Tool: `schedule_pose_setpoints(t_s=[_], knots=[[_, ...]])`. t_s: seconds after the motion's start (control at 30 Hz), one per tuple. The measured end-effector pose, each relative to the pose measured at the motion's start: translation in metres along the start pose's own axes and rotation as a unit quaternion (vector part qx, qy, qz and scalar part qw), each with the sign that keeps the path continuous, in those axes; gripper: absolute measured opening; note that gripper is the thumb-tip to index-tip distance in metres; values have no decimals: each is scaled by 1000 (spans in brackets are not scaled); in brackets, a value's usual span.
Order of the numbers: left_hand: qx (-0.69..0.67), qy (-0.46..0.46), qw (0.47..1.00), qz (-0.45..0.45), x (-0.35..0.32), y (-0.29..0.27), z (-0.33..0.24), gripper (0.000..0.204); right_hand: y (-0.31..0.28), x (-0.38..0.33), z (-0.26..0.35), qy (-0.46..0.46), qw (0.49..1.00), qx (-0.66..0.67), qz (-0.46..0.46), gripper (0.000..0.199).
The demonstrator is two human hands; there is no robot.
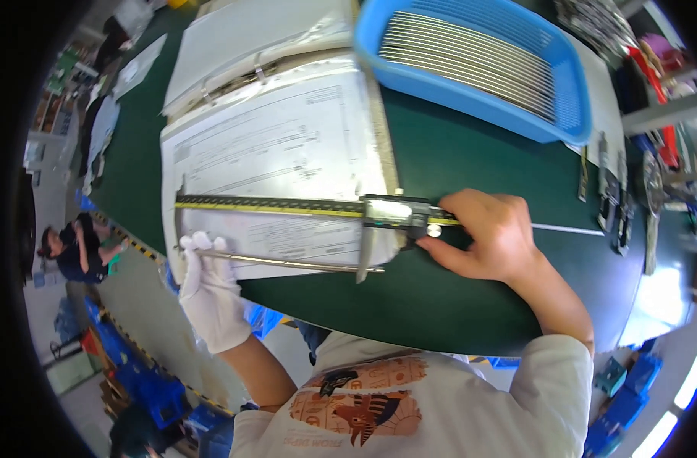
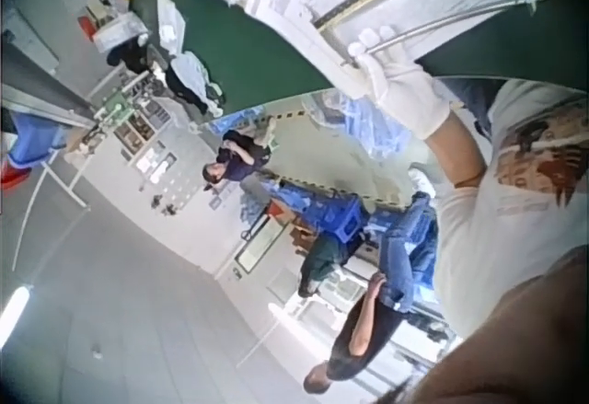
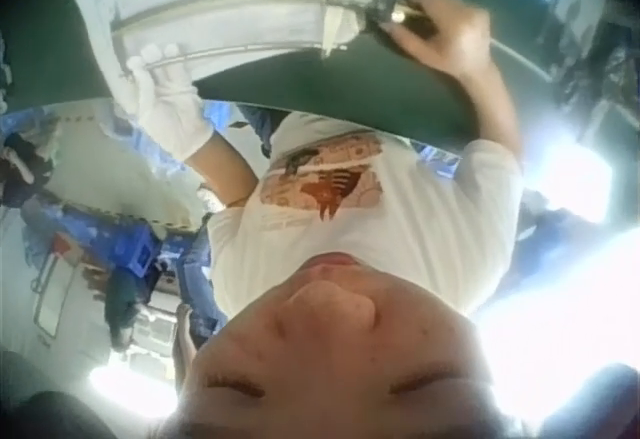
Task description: The recorder puts on gloves and uses a digital caliper to measure the length of several metal rods according to technical drawings in a manual.
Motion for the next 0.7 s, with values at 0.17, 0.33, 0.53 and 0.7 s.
schedule_pose_setpoints(t_s=[0.17, 0.33, 0.53, 0.7], knots=[[-9, -5, 1000, 14, 3, -5, -1, 22, 0, -1, 0, 16, 1000, 11, 0, 32], [-17, -11, 999, 29, 0, -4, -3, 20, 1, -3, -1, 10, 1000, 12, 4, 31], [-30, -21, 999, -16, -2, 6, 6, 16, 1, -5, -2, 12, 1000, 3, 9, 31], [-22, -7, 1000, -11, -1, 7, 8, 15, 0, -7, -3, 15, 1000, -3, -2, 31]])
Point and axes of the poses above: each hand's wrist, its own x-axis towards the middle knuckle, its own y-axis out of the palm, z = x × y, the point moved 1 cm from there along x, towards the middle knuckle, and after that the axes turned 10 degrees about z, right-handed, at the moved point
